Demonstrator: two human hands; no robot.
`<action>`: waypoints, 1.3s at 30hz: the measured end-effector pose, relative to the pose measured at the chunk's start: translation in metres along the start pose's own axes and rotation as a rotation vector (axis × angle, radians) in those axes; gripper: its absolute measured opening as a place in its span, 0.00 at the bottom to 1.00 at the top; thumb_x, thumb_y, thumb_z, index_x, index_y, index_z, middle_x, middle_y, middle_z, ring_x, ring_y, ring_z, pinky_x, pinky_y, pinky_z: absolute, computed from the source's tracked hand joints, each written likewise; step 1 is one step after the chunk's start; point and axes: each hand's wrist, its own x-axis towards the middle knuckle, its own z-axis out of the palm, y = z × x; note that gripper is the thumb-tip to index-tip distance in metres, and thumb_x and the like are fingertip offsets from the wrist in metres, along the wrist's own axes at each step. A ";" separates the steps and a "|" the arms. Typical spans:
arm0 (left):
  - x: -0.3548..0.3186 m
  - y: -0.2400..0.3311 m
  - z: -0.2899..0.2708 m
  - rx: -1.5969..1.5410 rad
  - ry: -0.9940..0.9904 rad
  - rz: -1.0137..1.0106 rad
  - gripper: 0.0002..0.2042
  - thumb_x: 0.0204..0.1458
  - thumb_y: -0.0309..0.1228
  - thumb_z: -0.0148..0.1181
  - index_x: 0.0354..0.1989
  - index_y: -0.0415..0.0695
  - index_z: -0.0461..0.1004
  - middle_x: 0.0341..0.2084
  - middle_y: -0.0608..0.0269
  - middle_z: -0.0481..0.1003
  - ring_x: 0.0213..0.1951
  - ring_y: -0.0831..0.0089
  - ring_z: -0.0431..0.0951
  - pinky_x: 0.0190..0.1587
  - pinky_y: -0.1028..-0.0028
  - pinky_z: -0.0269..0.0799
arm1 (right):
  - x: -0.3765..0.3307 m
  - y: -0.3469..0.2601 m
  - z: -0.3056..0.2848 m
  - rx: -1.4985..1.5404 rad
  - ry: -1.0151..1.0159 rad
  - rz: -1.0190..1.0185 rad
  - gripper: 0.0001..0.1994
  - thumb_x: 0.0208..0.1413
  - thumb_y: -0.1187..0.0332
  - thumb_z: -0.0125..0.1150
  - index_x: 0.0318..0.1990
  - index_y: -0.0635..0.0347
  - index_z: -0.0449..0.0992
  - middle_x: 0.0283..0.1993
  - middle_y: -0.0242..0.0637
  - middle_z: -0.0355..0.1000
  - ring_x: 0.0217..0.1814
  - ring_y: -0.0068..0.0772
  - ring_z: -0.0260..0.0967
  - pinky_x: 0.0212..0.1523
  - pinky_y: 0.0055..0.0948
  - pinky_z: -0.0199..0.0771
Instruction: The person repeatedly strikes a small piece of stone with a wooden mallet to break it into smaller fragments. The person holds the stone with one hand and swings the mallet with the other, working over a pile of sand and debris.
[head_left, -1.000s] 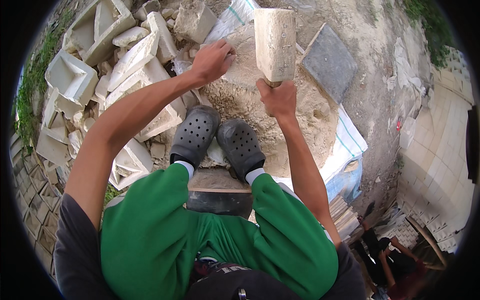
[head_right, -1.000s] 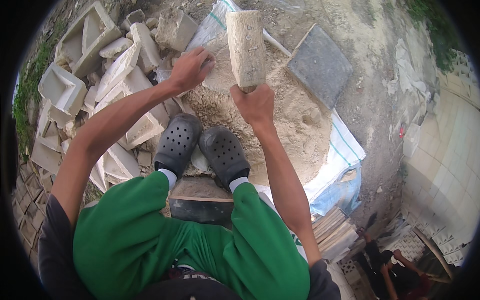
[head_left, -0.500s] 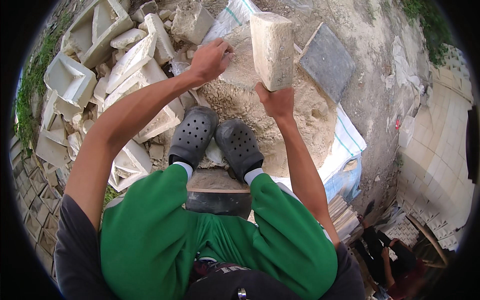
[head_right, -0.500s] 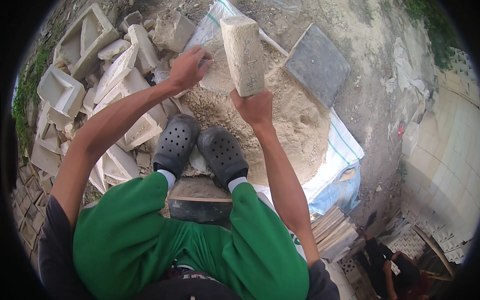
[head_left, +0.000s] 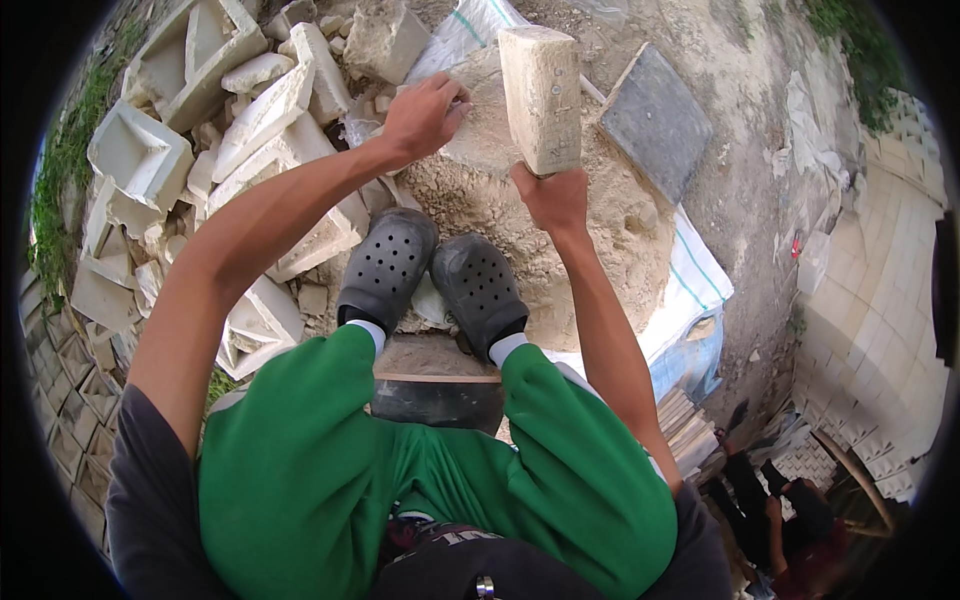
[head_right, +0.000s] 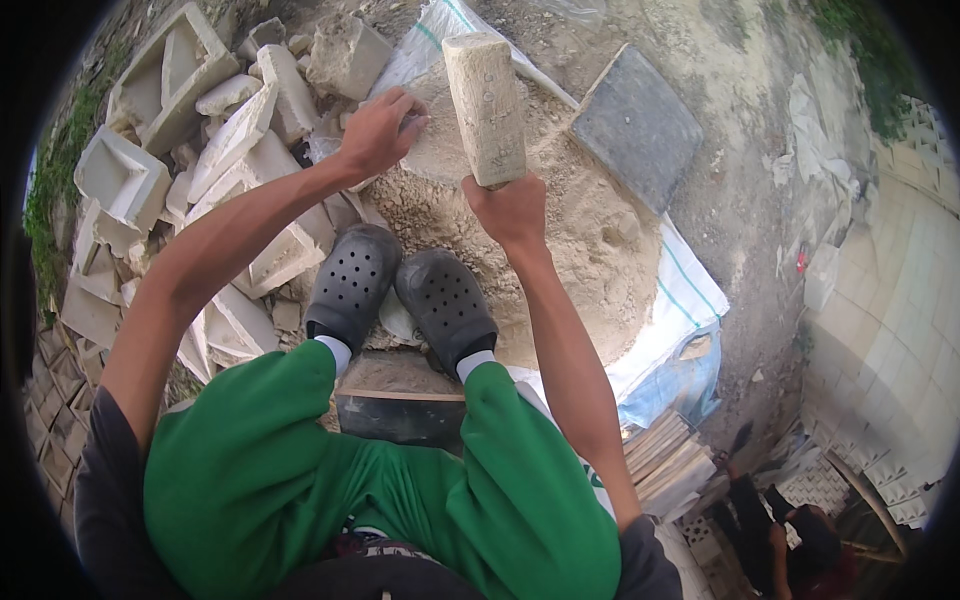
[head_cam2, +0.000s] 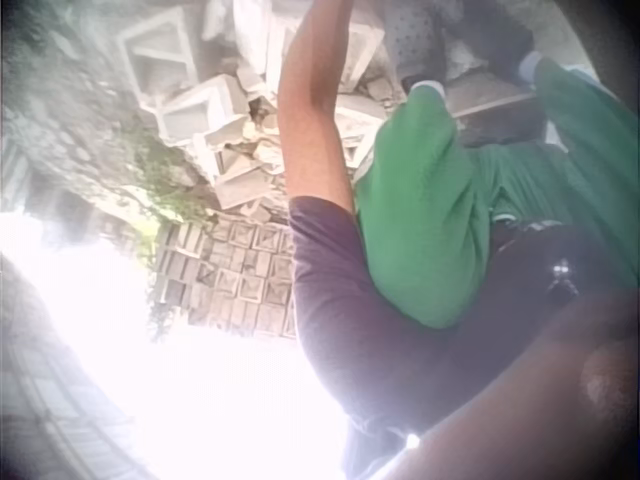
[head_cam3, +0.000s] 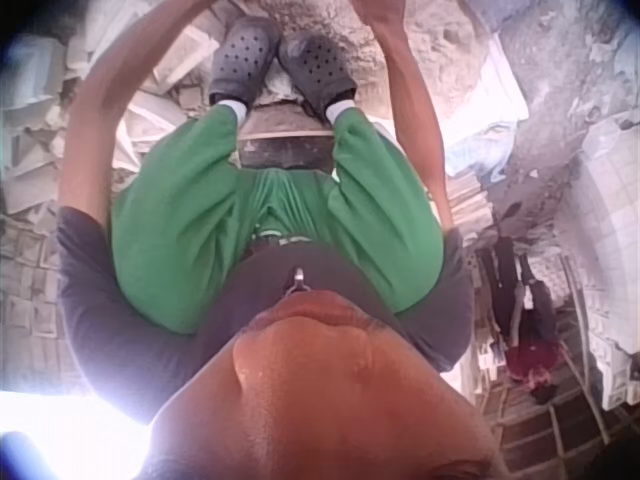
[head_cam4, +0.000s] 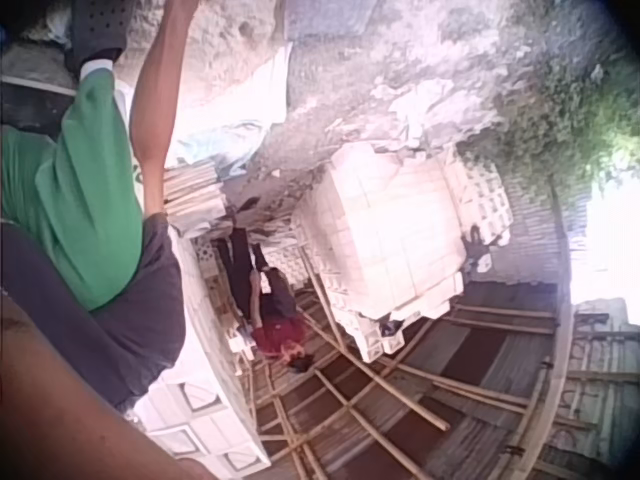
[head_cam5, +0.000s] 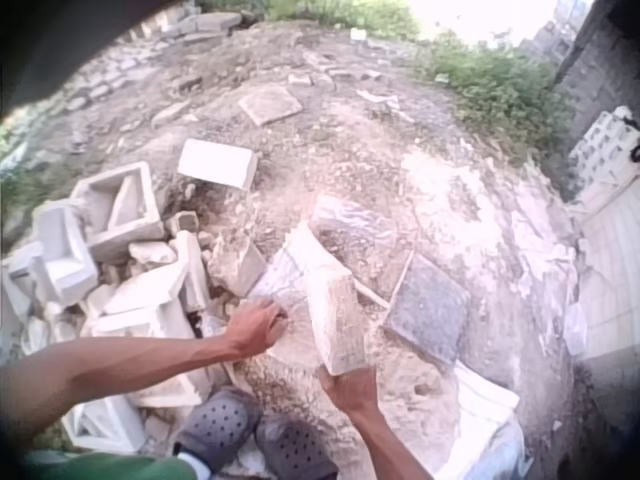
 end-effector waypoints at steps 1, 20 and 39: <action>0.003 0.004 0.000 0.000 0.006 0.008 0.08 0.59 0.36 0.61 0.40 0.46 0.78 0.39 0.57 0.75 0.44 0.54 0.77 0.47 0.57 0.73 | 0.002 0.013 0.008 -0.064 -0.045 0.091 0.20 0.49 0.58 0.68 0.39 0.70 0.81 0.23 0.41 0.79 0.21 0.35 0.78 0.27 0.33 0.78; 0.012 0.006 0.015 0.036 0.083 0.096 0.08 0.58 0.35 0.63 0.41 0.46 0.80 0.38 0.60 0.77 0.44 0.57 0.78 0.46 0.60 0.73 | -0.005 -0.047 -0.038 0.159 -0.124 0.334 0.21 0.47 0.57 0.67 0.40 0.70 0.79 0.25 0.44 0.78 0.22 0.35 0.78 0.30 0.34 0.78; 0.001 0.000 0.011 0.051 0.041 0.119 0.06 0.54 0.35 0.66 0.37 0.50 0.83 0.36 0.63 0.77 0.42 0.60 0.78 0.45 0.61 0.73 | -0.007 -0.035 -0.010 0.058 -0.055 0.179 0.21 0.50 0.58 0.68 0.40 0.71 0.79 0.23 0.43 0.78 0.21 0.34 0.79 0.27 0.35 0.79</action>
